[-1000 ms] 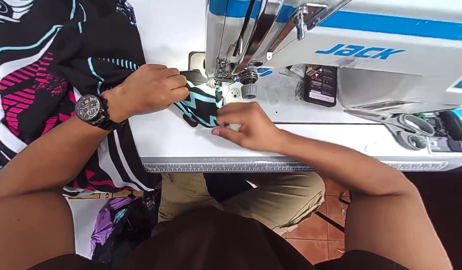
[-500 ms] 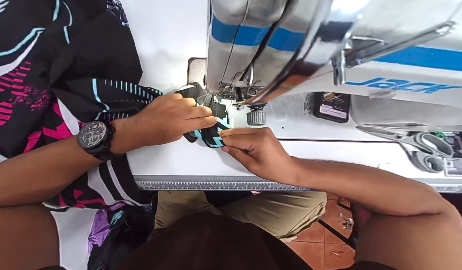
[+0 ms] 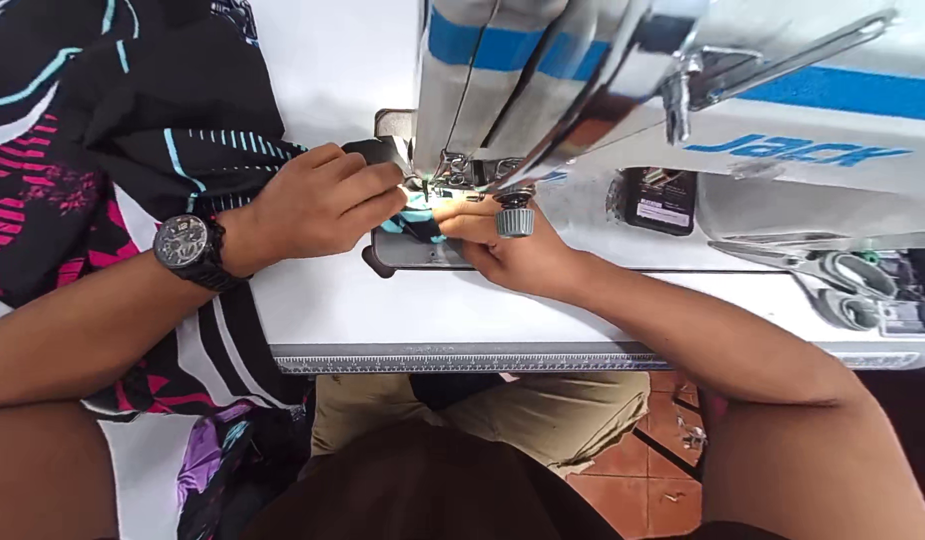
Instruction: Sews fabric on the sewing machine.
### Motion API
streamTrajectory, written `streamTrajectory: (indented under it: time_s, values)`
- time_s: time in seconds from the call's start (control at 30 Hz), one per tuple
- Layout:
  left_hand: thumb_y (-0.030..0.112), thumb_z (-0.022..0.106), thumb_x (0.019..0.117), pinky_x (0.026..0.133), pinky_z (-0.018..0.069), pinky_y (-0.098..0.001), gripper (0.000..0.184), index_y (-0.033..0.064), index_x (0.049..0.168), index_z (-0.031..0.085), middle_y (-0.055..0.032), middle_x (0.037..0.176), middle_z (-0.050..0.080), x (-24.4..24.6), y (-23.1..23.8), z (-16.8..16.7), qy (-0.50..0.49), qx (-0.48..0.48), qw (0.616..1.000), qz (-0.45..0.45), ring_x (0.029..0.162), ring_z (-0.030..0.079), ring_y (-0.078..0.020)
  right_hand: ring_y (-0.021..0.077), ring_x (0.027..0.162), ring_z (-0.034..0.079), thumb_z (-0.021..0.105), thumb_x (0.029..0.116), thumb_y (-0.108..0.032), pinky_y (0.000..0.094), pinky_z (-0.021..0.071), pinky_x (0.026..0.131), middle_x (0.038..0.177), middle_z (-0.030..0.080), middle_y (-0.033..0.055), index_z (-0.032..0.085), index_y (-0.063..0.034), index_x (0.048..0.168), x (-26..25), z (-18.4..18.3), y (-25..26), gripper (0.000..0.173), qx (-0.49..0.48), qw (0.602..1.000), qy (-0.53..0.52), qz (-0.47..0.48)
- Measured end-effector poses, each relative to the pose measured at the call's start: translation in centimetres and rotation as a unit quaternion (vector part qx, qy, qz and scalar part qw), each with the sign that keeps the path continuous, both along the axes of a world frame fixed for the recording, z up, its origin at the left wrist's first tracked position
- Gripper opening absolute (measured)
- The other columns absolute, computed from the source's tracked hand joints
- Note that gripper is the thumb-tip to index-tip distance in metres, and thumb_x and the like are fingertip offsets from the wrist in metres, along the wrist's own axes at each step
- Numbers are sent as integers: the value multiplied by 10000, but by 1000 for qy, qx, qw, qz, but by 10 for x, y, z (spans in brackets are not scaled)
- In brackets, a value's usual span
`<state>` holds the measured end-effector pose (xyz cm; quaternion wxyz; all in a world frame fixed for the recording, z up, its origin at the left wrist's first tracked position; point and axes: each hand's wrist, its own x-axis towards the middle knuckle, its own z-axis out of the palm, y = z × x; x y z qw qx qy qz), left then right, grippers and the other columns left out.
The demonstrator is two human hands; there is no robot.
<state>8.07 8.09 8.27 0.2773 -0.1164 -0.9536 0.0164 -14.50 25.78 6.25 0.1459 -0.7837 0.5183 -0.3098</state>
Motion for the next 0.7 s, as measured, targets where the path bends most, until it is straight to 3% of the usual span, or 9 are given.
streamTrajectory:
  time_s: [0.07,0.17,0.23,0.3,0.37,0.4,0.53,0.6,0.7]
  values:
    - [93,537,966,686,498,-450,157,-5,964,659,-181,916,692,4,4,0,-10,0,1000,3,816,667,-334,158,1040,697,552,953,-83,334,562,910,1089,738,105,744,-14,1051,7,8,2,227,84,992,-80,-57]
    - [1,470,1011,610,467,-405,214,3,868,629,-135,779,649,7,20,4,-29,-31,995,-96,728,630,-283,33,873,655,561,1035,-182,222,552,799,999,711,29,713,-41,1142,16,25,-1,233,190,956,-202,-96]
    - [-45,428,1016,592,425,-372,239,-4,867,610,-117,771,630,6,33,6,-47,-83,984,-148,713,600,-252,7,810,630,551,1054,-219,203,531,739,923,687,-14,700,-66,1104,17,29,-4,220,221,941,-242,-89]
    - [-52,424,1010,636,440,-397,240,-2,856,601,-119,767,617,4,36,8,-76,-83,982,-149,722,598,-260,11,797,618,589,1014,-160,203,521,718,873,667,-17,702,-46,997,17,29,-2,161,190,944,-264,-47]
    - [-23,468,996,718,500,-470,220,11,845,625,-134,775,626,7,28,13,-115,-39,989,-90,762,636,-309,61,925,653,634,936,-98,244,557,833,937,685,39,709,-11,925,16,31,6,115,118,962,-244,12]
    - [-19,483,980,694,502,-499,204,3,835,625,-156,786,628,10,20,17,-134,-23,989,-60,777,645,-347,80,946,651,635,913,-99,261,546,846,953,694,64,718,0,904,16,31,11,130,91,969,-230,27]
    - [-29,471,962,580,450,-452,226,-5,782,606,-153,771,612,17,3,22,-122,-34,991,-49,745,625,-340,-17,724,597,648,949,-120,156,506,641,847,667,-3,702,-22,932,13,24,17,113,152,959,-238,22]
    - [-37,458,974,575,441,-424,226,-2,790,584,-140,748,594,15,6,20,-91,-55,992,-70,719,611,-313,-39,721,609,660,988,-156,143,520,669,821,662,-43,660,-43,999,9,25,9,113,225,938,-263,17]
    - [8,475,999,684,468,-435,208,21,854,624,-115,774,619,11,11,19,-63,-69,992,-81,757,619,-290,-9,676,564,633,1011,-147,166,480,634,788,628,-35,660,-47,1058,11,35,1,115,285,912,-293,-40]
